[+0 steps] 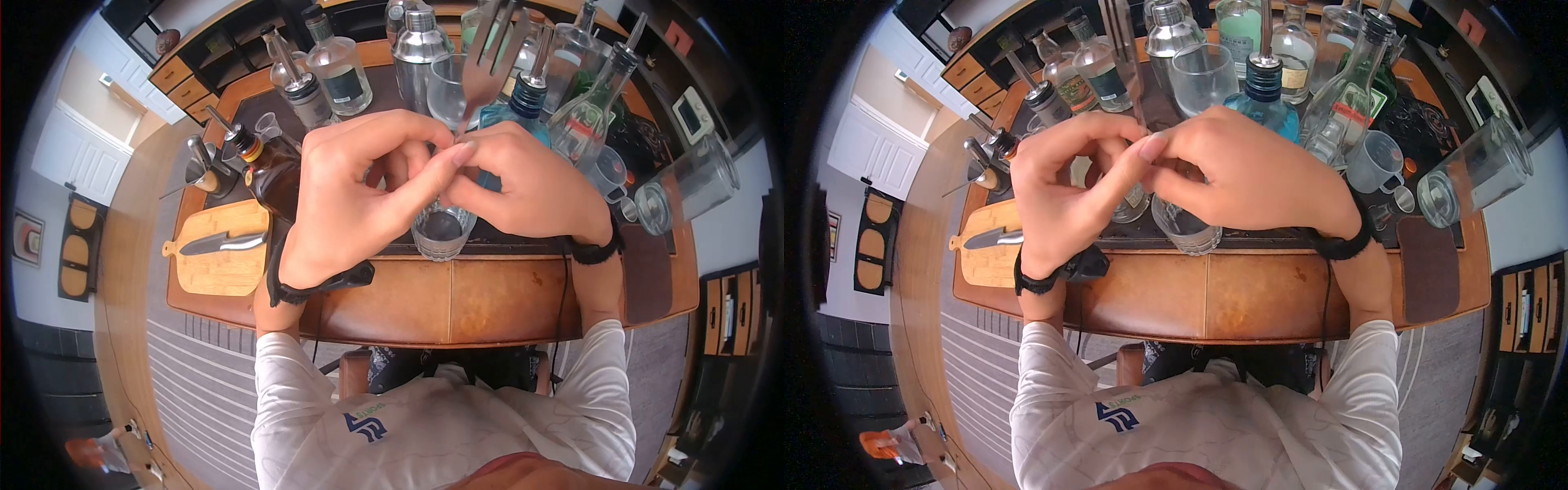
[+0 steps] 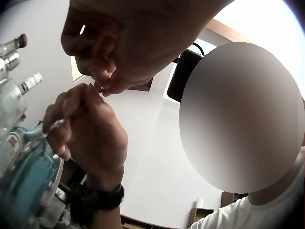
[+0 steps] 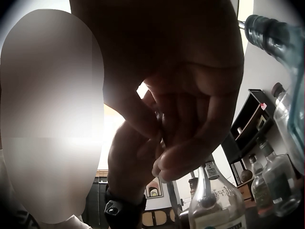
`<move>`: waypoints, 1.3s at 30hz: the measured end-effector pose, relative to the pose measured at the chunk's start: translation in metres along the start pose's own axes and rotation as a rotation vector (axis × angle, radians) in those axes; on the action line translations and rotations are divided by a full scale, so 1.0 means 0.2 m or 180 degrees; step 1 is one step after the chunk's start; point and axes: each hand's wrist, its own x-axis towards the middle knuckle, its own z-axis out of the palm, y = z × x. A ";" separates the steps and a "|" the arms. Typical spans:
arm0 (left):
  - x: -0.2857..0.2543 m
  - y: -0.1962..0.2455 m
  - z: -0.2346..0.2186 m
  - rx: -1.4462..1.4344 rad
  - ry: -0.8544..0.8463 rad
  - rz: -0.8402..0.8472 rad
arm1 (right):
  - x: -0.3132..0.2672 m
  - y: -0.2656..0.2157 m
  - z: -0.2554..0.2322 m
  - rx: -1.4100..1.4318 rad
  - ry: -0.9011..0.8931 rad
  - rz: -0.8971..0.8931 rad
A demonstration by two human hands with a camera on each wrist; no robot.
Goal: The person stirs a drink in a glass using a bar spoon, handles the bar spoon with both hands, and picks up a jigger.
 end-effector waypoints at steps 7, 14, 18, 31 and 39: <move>-0.01 0.01 0.01 -0.0047 0.0042 0.0083 | 0.00 -0.01 -0.01 0.0248 -0.0142 0.0092; -0.02 0.01 0.02 -0.0097 0.0016 0.0074 | -0.01 0.00 -0.01 0.0166 -0.0099 -0.0103; -0.02 0.01 0.02 -0.0134 -0.0001 0.0075 | -0.01 0.00 -0.03 0.0268 -0.0136 -0.0126; 0.00 -0.03 0.06 -0.0127 0.0227 0.0051 | -0.03 0.02 -0.02 -0.0481 0.0066 -0.0250; 0.01 -0.06 0.09 -0.0141 0.0449 0.0099 | -0.03 0.02 0.00 -0.0863 0.0164 -0.0281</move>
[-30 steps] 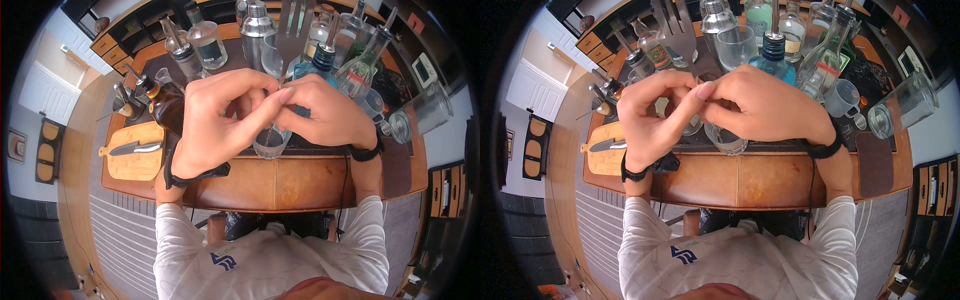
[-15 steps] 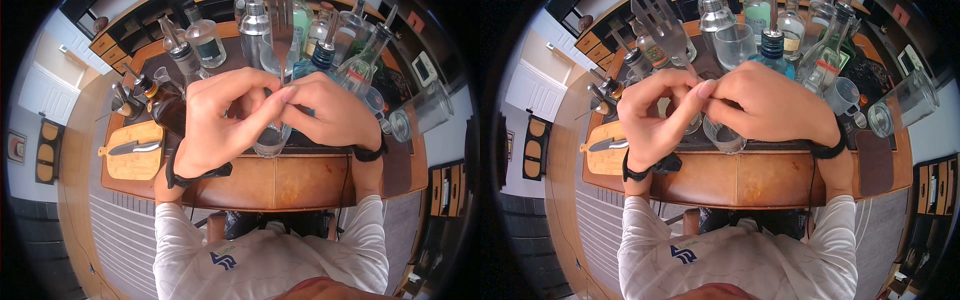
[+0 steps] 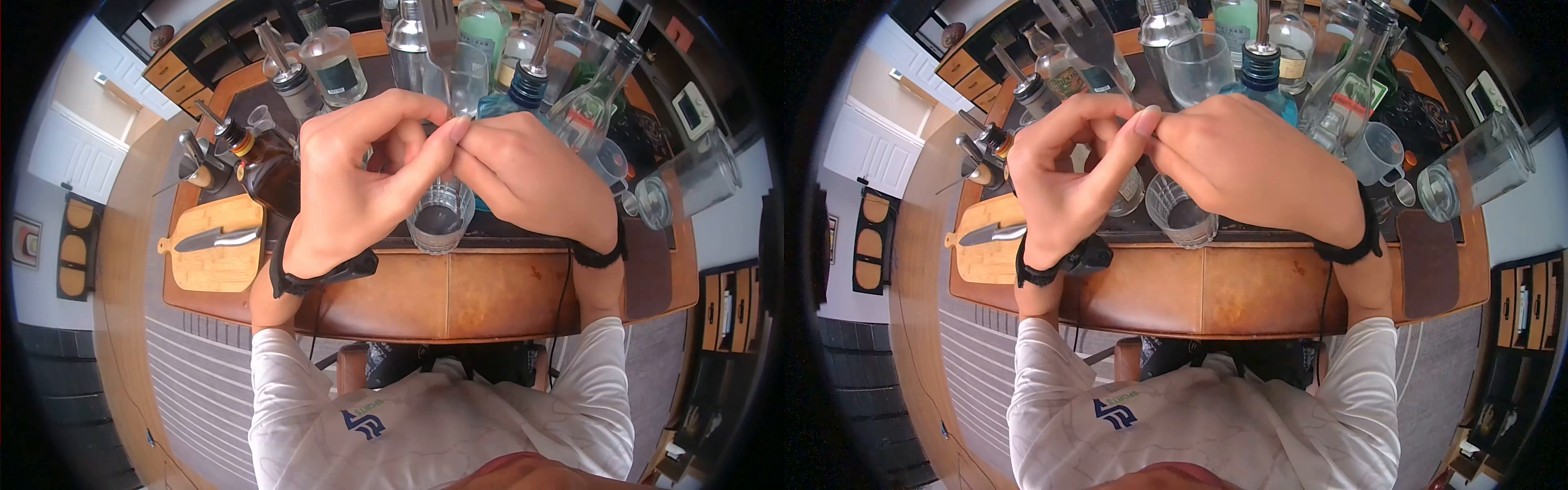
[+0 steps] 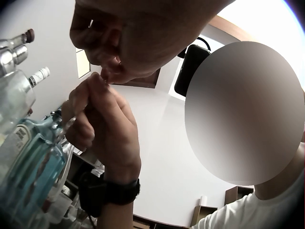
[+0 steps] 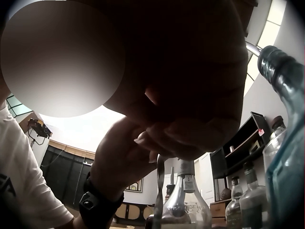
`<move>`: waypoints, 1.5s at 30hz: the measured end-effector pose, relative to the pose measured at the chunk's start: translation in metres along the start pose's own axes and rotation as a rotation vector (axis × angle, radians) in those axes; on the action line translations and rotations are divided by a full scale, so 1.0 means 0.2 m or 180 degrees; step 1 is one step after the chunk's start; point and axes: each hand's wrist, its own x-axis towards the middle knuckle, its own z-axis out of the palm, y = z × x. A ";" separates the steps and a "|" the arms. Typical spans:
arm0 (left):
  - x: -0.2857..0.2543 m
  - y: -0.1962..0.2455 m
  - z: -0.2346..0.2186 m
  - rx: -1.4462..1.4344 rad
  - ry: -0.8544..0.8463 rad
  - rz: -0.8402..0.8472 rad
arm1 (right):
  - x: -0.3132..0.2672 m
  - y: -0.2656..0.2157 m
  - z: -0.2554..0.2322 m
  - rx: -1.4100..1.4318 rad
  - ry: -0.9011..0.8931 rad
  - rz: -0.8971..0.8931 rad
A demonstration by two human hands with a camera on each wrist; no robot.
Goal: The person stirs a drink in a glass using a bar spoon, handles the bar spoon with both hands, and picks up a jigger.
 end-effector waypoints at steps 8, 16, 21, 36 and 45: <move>0.00 -0.01 0.00 0.0005 0.0062 0.0041 | 0.01 0.01 0.01 -0.0240 0.0116 0.0005; 0.00 0.02 -0.04 0.0220 -0.0240 -0.0033 | 0.03 0.01 0.02 0.0121 -0.0014 -0.0039; -0.01 0.06 -0.08 0.0106 -0.0231 0.0130 | 0.03 0.00 0.03 0.0450 0.0132 -0.0062; -0.26 0.33 -0.10 -0.0117 -0.0532 0.2221 | 0.04 -0.01 0.02 0.0530 0.0085 0.0437; -0.27 0.27 -0.11 0.0059 -0.0309 0.2596 | 0.05 -0.02 0.03 0.0456 -0.0014 0.0531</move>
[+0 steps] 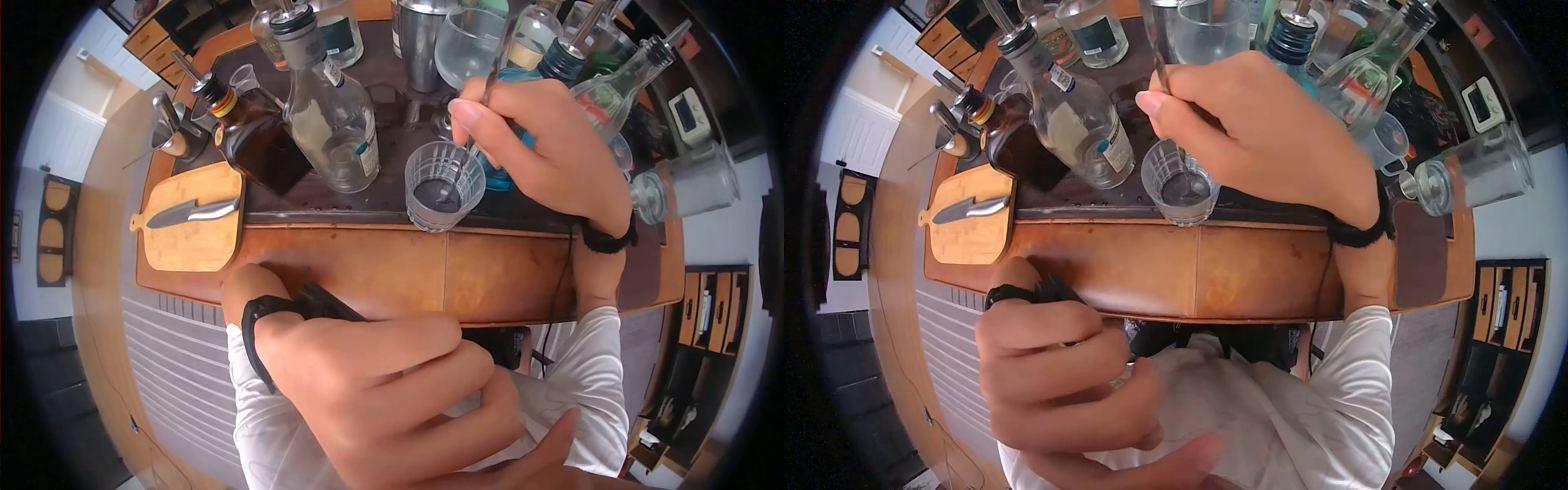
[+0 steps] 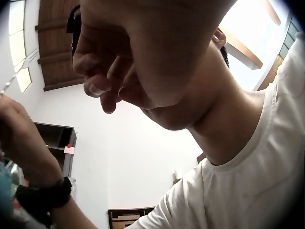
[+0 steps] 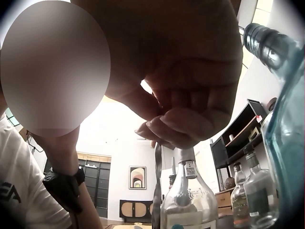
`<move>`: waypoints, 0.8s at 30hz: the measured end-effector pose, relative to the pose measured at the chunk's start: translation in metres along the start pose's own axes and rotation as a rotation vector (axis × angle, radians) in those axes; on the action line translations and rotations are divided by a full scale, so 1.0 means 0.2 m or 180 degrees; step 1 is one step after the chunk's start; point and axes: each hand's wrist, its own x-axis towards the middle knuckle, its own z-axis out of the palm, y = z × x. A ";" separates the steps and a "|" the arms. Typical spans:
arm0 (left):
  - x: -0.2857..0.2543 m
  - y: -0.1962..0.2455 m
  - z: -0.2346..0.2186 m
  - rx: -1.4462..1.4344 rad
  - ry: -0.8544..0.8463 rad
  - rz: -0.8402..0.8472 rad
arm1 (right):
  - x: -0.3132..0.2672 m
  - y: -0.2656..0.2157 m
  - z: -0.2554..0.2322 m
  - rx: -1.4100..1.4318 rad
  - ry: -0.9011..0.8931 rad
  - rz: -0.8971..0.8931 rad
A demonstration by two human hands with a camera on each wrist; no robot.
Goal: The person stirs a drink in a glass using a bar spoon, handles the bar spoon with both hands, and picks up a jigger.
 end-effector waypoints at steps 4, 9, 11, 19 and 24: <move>-0.01 0.01 0.03 0.0466 0.0165 0.0015 | 0.00 -0.01 -0.01 -0.0119 -0.0011 -0.0083; -0.01 0.05 0.08 0.0780 0.0370 -0.0380 | -0.01 -0.03 -0.01 -0.0054 -0.0117 0.0257; -0.03 -0.01 0.08 0.0769 0.0385 -0.0122 | -0.01 -0.03 0.00 -0.0053 -0.0113 0.0197; -0.01 0.06 0.05 0.0115 -0.1068 -0.1078 | -0.02 -0.05 -0.05 0.0124 -0.0139 0.0367; -0.04 0.04 0.04 0.0030 -0.2168 -0.0971 | -0.04 -0.07 -0.10 0.0181 -0.0210 0.0482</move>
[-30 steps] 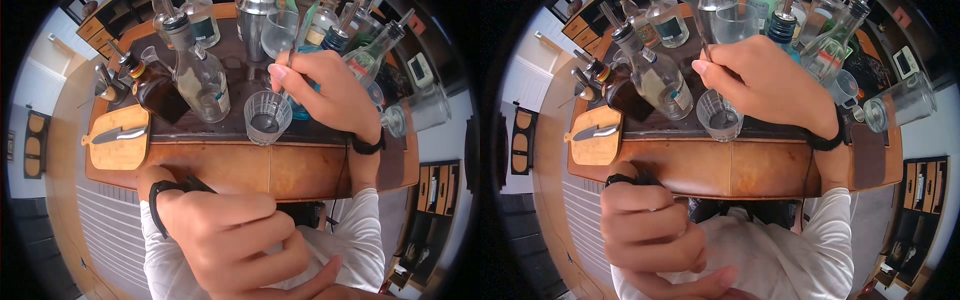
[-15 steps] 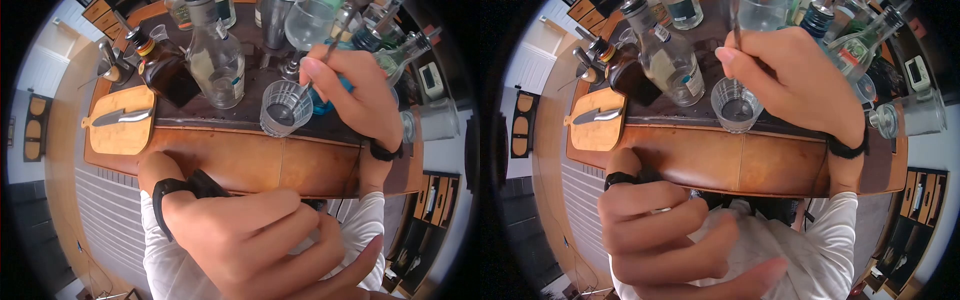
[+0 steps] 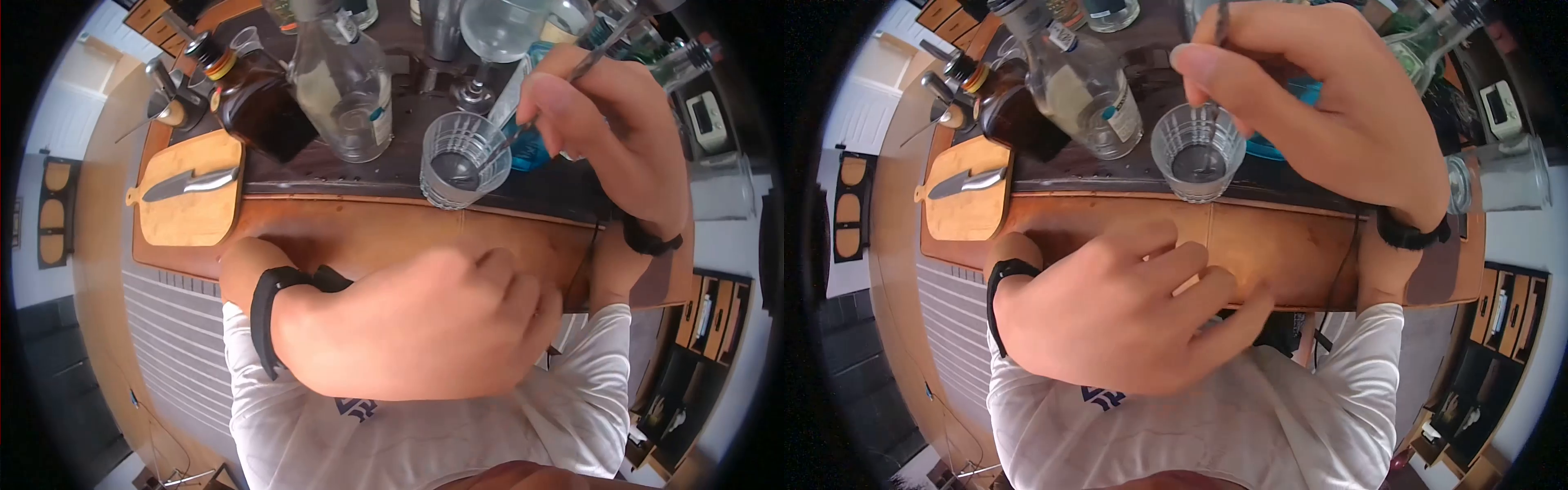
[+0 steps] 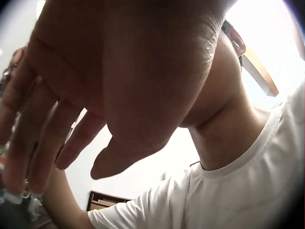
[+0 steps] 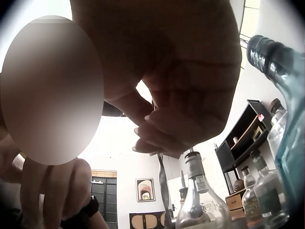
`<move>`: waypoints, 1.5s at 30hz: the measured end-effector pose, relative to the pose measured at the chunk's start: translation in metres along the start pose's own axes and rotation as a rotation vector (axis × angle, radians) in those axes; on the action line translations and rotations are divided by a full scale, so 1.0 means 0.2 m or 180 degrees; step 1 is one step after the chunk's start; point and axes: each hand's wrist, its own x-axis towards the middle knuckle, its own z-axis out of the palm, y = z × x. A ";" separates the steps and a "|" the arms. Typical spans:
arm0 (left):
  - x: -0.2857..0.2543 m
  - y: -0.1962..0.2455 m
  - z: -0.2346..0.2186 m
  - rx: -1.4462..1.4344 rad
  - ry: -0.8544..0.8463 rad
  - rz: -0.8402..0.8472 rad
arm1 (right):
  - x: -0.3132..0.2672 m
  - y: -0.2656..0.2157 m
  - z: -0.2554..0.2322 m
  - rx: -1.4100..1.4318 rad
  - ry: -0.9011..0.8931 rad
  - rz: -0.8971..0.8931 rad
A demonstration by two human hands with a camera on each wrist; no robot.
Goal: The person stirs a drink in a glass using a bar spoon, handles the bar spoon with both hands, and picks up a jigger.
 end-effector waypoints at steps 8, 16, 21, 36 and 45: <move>0.00 -0.06 0.00 -0.0343 -0.0474 0.0171 | 0.00 0.00 0.01 0.0471 -0.0175 -0.0096; 0.05 0.07 0.29 -0.0742 -0.0636 0.0773 | 0.00 0.06 0.04 0.0792 -0.0160 -0.0046; 0.04 0.07 0.44 -0.0639 -0.0912 0.0676 | 0.01 0.07 0.04 0.0745 -0.0099 -0.0049; 0.04 -0.02 0.52 -0.0629 -0.2031 0.0258 | 0.00 0.05 0.03 -0.0627 0.0465 -0.0307; 0.03 -0.02 0.55 -0.0586 -0.2262 0.0323 | 0.03 0.12 0.04 -0.0668 0.0142 -0.0621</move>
